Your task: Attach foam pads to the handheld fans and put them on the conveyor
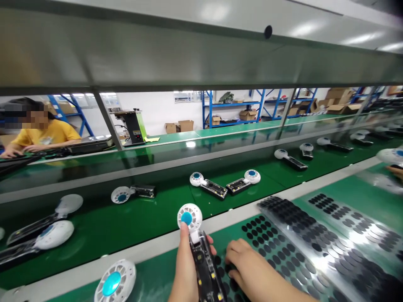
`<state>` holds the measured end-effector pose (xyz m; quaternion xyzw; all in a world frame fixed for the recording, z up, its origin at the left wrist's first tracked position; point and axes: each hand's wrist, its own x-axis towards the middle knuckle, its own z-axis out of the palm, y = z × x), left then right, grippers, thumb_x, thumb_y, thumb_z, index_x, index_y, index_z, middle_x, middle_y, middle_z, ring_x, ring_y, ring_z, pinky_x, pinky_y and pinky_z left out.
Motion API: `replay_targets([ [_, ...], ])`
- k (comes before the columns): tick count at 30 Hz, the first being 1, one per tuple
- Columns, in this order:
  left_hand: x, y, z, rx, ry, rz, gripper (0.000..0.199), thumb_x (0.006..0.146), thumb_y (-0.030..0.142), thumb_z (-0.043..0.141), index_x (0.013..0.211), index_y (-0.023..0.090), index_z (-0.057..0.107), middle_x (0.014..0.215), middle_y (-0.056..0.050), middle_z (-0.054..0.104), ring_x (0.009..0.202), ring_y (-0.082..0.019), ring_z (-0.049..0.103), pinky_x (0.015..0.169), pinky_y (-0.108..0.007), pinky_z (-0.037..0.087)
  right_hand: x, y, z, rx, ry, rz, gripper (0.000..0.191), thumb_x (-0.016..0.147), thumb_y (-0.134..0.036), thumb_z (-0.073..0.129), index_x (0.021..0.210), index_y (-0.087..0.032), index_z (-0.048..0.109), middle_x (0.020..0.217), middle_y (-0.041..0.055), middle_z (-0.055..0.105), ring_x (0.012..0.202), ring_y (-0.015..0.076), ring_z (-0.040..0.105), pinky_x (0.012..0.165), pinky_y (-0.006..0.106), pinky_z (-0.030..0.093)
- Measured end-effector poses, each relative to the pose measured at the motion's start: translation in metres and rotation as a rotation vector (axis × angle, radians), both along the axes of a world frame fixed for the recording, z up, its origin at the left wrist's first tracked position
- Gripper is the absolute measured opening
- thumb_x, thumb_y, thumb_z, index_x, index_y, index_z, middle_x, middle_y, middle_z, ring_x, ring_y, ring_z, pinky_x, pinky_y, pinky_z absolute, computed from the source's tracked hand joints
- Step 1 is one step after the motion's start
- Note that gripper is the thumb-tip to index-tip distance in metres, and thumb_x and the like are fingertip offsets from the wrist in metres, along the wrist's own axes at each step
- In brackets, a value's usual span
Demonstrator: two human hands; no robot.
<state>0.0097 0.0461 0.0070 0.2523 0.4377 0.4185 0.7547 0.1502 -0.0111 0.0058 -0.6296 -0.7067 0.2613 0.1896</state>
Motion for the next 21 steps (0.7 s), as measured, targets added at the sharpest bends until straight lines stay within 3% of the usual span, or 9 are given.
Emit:
replay_targets([
  [6,0.007,-0.002,-0.006,0.062,0.047,0.041,0.064,0.063,0.071,0.043,0.052,0.011,0.061,0.036,-0.007,0.056,0.042,-0.017,0.056,0.063,-0.029,0.048,0.0,-0.001,0.001,-0.025,0.063,-0.068,0.017,0.058,-0.003,0.049,0.064,-0.018,0.054,0.078,0.0042,0.057,0.085,0.0188,0.049,0.074,0.026,0.038],
  [9,0.007,-0.002,-0.005,0.066,0.057,0.059,0.062,0.064,0.07,0.043,0.052,0.012,0.06,0.036,-0.006,0.055,0.04,-0.016,0.054,0.061,-0.03,0.047,0.005,-0.003,0.011,-0.05,0.132,-0.043,0.014,0.062,-0.006,0.05,0.062,-0.019,0.052,0.076,0.0015,0.057,0.083,0.0159,0.052,0.075,0.024,0.04],
  [12,0.007,-0.004,-0.005,0.082,0.134,0.026,0.065,0.064,0.072,0.04,0.058,0.011,0.061,0.04,-0.006,0.058,0.042,-0.016,0.053,0.05,-0.028,0.042,0.004,0.001,0.028,-0.064,0.323,-0.034,0.01,0.072,-0.014,0.048,0.066,-0.021,0.05,0.087,0.0002,0.057,0.088,0.0139,0.054,0.08,0.023,0.04],
  [14,0.008,-0.006,-0.005,0.102,0.204,0.057,0.063,0.065,0.07,0.042,0.069,0.012,0.064,0.052,-0.007,0.064,0.051,-0.019,0.057,0.052,-0.028,0.04,-0.003,0.007,0.038,-0.077,0.443,-0.055,0.01,0.075,-0.016,0.047,0.067,-0.022,0.05,0.105,0.0009,0.053,0.1,0.0146,0.051,0.088,0.025,0.037],
  [16,0.009,-0.008,-0.005,0.169,0.256,0.147,0.054,0.067,0.064,0.047,0.083,0.014,0.064,0.073,-0.007,0.068,0.074,-0.023,0.06,0.067,-0.031,0.041,-0.012,0.013,0.045,-0.093,0.47,-0.067,0.011,0.075,-0.016,0.046,0.067,-0.021,0.049,0.116,0.0014,0.047,0.109,0.0162,0.046,0.093,0.028,0.033],
  [18,0.01,-0.011,-0.004,0.249,0.294,0.21,0.045,0.071,0.056,0.049,0.091,0.018,0.062,0.088,-0.005,0.067,0.095,-0.026,0.055,0.082,-0.033,0.036,-0.02,0.017,0.049,-0.091,0.438,-0.05,0.013,0.076,-0.013,0.045,0.065,-0.021,0.047,0.111,0.0024,0.049,0.109,0.0168,0.045,0.094,0.029,0.032],
  [21,0.01,-0.014,-0.002,0.297,0.314,0.166,0.039,0.077,0.05,0.045,0.093,0.018,0.06,0.092,-0.005,0.065,0.1,-0.026,0.05,0.086,-0.034,0.033,-0.025,0.019,0.051,-0.064,0.376,-0.028,0.015,0.076,-0.011,0.044,0.064,-0.021,0.045,0.094,0.0027,0.053,0.105,0.0173,0.047,0.092,0.029,0.035],
])
